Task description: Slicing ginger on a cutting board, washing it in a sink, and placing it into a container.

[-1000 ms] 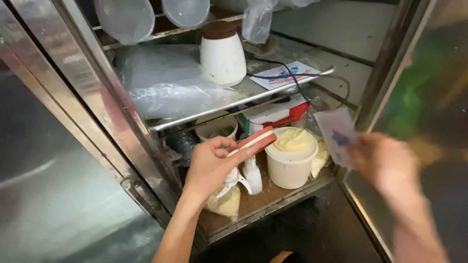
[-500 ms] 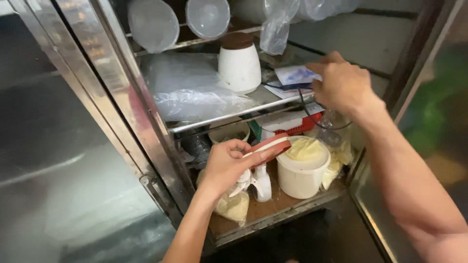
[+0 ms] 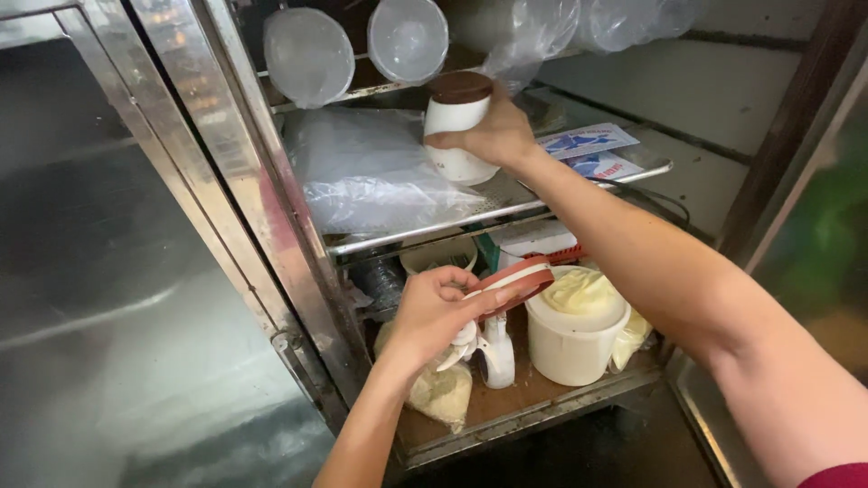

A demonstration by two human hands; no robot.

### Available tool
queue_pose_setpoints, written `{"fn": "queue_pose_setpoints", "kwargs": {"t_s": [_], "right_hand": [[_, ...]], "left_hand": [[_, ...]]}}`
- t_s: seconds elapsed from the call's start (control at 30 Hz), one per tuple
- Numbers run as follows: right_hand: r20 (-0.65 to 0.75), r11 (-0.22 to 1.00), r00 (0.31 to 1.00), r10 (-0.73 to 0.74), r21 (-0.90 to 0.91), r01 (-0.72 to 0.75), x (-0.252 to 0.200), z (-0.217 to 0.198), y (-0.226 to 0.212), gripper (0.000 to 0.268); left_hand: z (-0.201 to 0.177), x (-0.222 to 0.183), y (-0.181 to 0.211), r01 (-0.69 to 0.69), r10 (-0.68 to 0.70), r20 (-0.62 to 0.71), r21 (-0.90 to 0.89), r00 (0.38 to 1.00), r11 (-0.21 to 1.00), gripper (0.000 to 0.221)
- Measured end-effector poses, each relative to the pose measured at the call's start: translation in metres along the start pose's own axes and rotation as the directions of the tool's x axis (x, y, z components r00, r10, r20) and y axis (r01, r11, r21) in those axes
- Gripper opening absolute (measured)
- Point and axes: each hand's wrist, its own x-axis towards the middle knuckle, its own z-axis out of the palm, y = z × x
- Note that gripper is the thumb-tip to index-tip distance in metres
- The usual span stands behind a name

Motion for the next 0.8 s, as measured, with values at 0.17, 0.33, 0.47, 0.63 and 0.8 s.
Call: {"fn": "queue_pose_setpoints", "kwargs": {"t_s": [0.17, 0.33, 0.47, 0.63, 0.8], "right_hand": [[-0.113, 0.977, 0.971, -0.209, -0.074, 0.201, -0.007, -0.036, 0.008, 0.116], [-0.1, 0.995, 0.991, -0.09, 0.044, 0.094, -0.024, -0.105, -0.002, 0.104], [-0.147, 0.967, 0.989, -0.029, -0.256, -0.009, -0.011, -0.137, 0.053, 0.112], [-0.212, 0.902, 0.968, -0.136, -0.431, 0.032, -0.014, -0.131, 0.089, 0.117], [-0.259, 0.586, 0.649, -0.715, -0.729, 0.353, -0.054, -0.094, 0.019, 0.08]], "left_hand": [[-0.004, 0.002, -0.008, -0.047, 0.047, 0.009, 0.002, 0.999, 0.999, 0.038], [-0.006, 0.001, -0.005, -0.057, 0.057, -0.007, -0.01, 0.998, 0.998, 0.038], [-0.008, -0.007, 0.015, -0.005, 0.005, -0.012, 0.038, 1.0, 0.999, 0.039], [-0.008, -0.01, 0.017, -0.013, 0.013, -0.019, 0.03, 1.0, 0.999, 0.038], [-0.012, -0.006, 0.01, -0.041, 0.041, -0.023, 0.012, 0.999, 0.999, 0.037]]}}
